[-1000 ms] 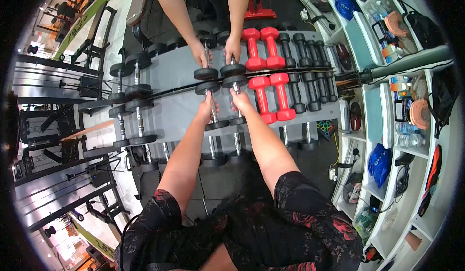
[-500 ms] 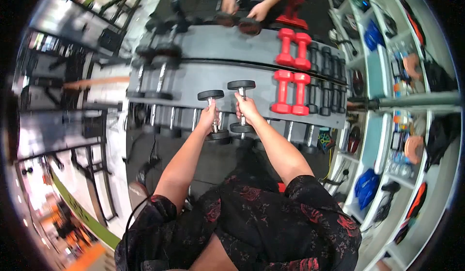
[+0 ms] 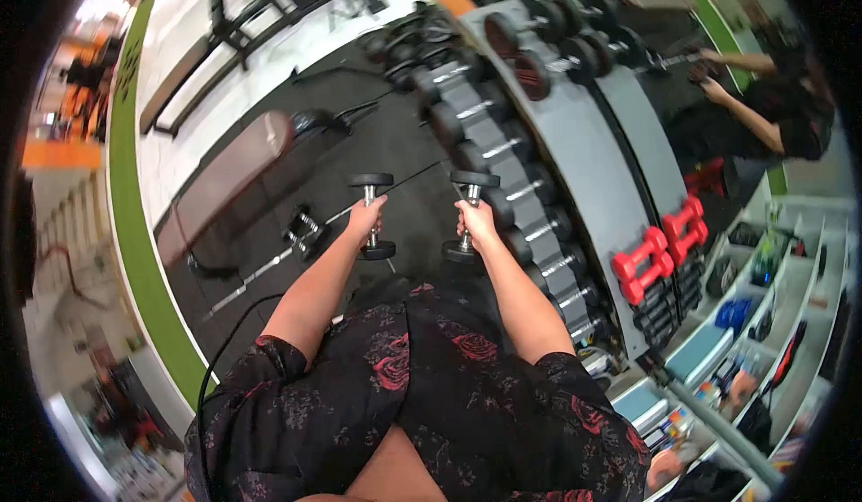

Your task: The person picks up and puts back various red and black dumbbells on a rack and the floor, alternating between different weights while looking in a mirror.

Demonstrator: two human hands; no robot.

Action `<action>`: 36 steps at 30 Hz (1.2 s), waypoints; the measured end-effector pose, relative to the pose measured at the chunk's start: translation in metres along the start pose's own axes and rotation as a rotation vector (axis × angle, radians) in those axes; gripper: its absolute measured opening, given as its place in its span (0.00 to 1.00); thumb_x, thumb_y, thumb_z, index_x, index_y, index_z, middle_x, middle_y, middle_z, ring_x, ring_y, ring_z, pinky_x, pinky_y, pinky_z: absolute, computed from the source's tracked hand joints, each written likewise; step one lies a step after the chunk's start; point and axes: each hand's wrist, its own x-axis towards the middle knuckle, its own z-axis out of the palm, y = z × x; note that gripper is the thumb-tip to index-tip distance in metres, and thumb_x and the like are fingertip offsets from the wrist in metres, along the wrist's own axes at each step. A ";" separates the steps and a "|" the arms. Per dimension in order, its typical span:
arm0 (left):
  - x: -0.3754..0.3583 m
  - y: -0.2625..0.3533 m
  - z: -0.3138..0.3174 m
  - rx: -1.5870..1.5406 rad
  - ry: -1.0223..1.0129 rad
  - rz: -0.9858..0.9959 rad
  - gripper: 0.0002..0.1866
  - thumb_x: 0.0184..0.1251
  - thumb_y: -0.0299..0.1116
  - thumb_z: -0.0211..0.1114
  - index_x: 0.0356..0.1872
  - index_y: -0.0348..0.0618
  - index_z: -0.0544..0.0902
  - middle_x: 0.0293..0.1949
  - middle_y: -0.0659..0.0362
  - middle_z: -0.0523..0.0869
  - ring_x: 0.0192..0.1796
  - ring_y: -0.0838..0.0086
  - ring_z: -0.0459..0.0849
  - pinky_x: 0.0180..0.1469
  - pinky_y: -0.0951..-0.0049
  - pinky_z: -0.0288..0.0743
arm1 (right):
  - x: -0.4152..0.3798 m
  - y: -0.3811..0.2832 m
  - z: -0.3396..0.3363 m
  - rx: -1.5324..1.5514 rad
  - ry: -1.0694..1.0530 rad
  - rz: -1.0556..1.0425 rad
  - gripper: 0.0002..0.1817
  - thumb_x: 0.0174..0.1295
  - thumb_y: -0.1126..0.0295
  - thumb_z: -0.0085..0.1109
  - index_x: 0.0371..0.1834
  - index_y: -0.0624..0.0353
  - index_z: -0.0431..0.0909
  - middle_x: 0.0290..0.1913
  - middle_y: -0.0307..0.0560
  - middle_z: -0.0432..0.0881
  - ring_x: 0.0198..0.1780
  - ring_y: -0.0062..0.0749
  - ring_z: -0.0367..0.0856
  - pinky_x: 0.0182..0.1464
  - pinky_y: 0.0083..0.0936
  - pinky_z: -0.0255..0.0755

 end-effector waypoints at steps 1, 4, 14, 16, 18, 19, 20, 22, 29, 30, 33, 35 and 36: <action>-0.001 -0.014 -0.034 -0.035 0.029 -0.008 0.18 0.62 0.45 0.69 0.27 0.45 0.71 0.18 0.65 0.71 0.15 0.80 0.70 0.16 0.75 0.65 | -0.001 0.010 0.027 -0.055 -0.014 -0.001 0.09 0.61 0.71 0.60 0.29 0.57 0.68 0.16 0.38 0.68 0.13 0.24 0.67 0.16 0.27 0.64; -0.008 -0.052 -0.136 -0.186 0.178 -0.023 0.15 0.63 0.41 0.67 0.29 0.44 0.73 0.18 0.63 0.72 0.15 0.79 0.71 0.15 0.74 0.65 | -0.005 0.041 0.110 -0.219 -0.091 0.015 0.08 0.61 0.70 0.59 0.29 0.55 0.68 0.18 0.38 0.69 0.15 0.26 0.69 0.18 0.27 0.67; -0.071 -0.202 -0.443 -0.309 0.727 -0.250 0.17 0.57 0.44 0.68 0.32 0.40 0.77 0.19 0.61 0.78 0.16 0.76 0.75 0.16 0.71 0.68 | -0.011 0.168 0.369 -0.471 -0.309 0.201 0.08 0.62 0.70 0.59 0.31 0.57 0.69 0.18 0.39 0.71 0.16 0.27 0.71 0.20 0.29 0.69; -0.078 -0.226 -0.473 -0.316 0.794 -0.297 0.15 0.60 0.42 0.67 0.31 0.41 0.75 0.18 0.62 0.75 0.16 0.76 0.73 0.16 0.71 0.67 | -0.007 0.182 0.399 -0.529 -0.333 0.226 0.07 0.62 0.70 0.58 0.31 0.56 0.70 0.18 0.38 0.72 0.16 0.27 0.71 0.20 0.29 0.70; -0.083 -0.246 -0.492 -0.361 0.852 -0.328 0.16 0.60 0.43 0.67 0.29 0.39 0.76 0.17 0.60 0.76 0.16 0.75 0.75 0.18 0.71 0.68 | 0.003 0.191 0.425 -0.584 -0.350 0.245 0.07 0.61 0.70 0.58 0.30 0.57 0.70 0.18 0.39 0.71 0.15 0.26 0.71 0.19 0.28 0.69; -0.084 -0.253 -0.496 -0.377 0.864 -0.352 0.16 0.60 0.43 0.67 0.29 0.39 0.76 0.17 0.60 0.76 0.16 0.75 0.75 0.18 0.71 0.68 | 0.008 0.198 0.435 -0.611 -0.357 0.253 0.07 0.61 0.71 0.58 0.30 0.58 0.70 0.18 0.39 0.71 0.15 0.26 0.70 0.18 0.28 0.68; -0.083 -0.259 -0.500 -0.434 0.878 -0.355 0.16 0.60 0.42 0.67 0.29 0.39 0.76 0.17 0.60 0.76 0.16 0.75 0.75 0.18 0.71 0.68 | 0.015 0.203 0.446 -0.633 -0.365 0.272 0.07 0.61 0.71 0.58 0.30 0.58 0.70 0.18 0.39 0.71 0.15 0.26 0.70 0.18 0.28 0.68; -0.074 -0.272 -0.507 -0.512 0.921 -0.378 0.15 0.60 0.41 0.67 0.28 0.38 0.75 0.17 0.59 0.76 0.16 0.75 0.75 0.18 0.70 0.69 | 0.033 0.210 0.472 -0.719 -0.390 0.263 0.08 0.61 0.70 0.59 0.29 0.56 0.69 0.18 0.38 0.71 0.15 0.25 0.71 0.18 0.27 0.69; -0.034 -0.280 -0.522 -0.672 1.016 -0.459 0.13 0.60 0.38 0.66 0.27 0.40 0.74 0.16 0.60 0.77 0.15 0.74 0.76 0.15 0.70 0.67 | 0.113 0.254 0.591 -0.916 -0.471 0.303 0.07 0.62 0.70 0.58 0.31 0.55 0.69 0.19 0.37 0.72 0.16 0.24 0.71 0.19 0.26 0.70; -0.024 -0.286 -0.524 -0.660 1.028 -0.476 0.12 0.61 0.37 0.66 0.27 0.41 0.74 0.16 0.60 0.77 0.15 0.75 0.75 0.15 0.71 0.66 | 0.126 0.266 0.605 -0.945 -0.491 0.299 0.07 0.63 0.70 0.58 0.31 0.55 0.68 0.20 0.38 0.72 0.16 0.24 0.71 0.19 0.26 0.69; 0.013 -0.300 -0.542 -0.683 1.042 -0.513 0.11 0.60 0.35 0.66 0.26 0.40 0.75 0.17 0.60 0.78 0.16 0.76 0.76 0.16 0.72 0.66 | 0.158 0.308 0.658 -0.992 -0.541 0.282 0.07 0.65 0.70 0.56 0.33 0.55 0.68 0.20 0.38 0.72 0.17 0.24 0.71 0.20 0.26 0.69; 0.051 -0.334 -0.555 -0.692 1.052 -0.504 0.10 0.59 0.34 0.65 0.27 0.39 0.75 0.19 0.59 0.78 0.17 0.76 0.77 0.19 0.71 0.69 | 0.180 0.347 0.691 -1.015 -0.551 0.308 0.06 0.66 0.70 0.56 0.36 0.55 0.67 0.21 0.39 0.72 0.19 0.25 0.71 0.22 0.26 0.70; 0.071 -0.346 -0.561 -0.711 1.041 -0.510 0.10 0.60 0.34 0.65 0.28 0.38 0.76 0.19 0.59 0.79 0.18 0.76 0.78 0.20 0.71 0.70 | 0.196 0.372 0.705 -0.963 -0.590 0.310 0.07 0.66 0.70 0.56 0.37 0.55 0.67 0.22 0.39 0.72 0.20 0.26 0.72 0.22 0.27 0.70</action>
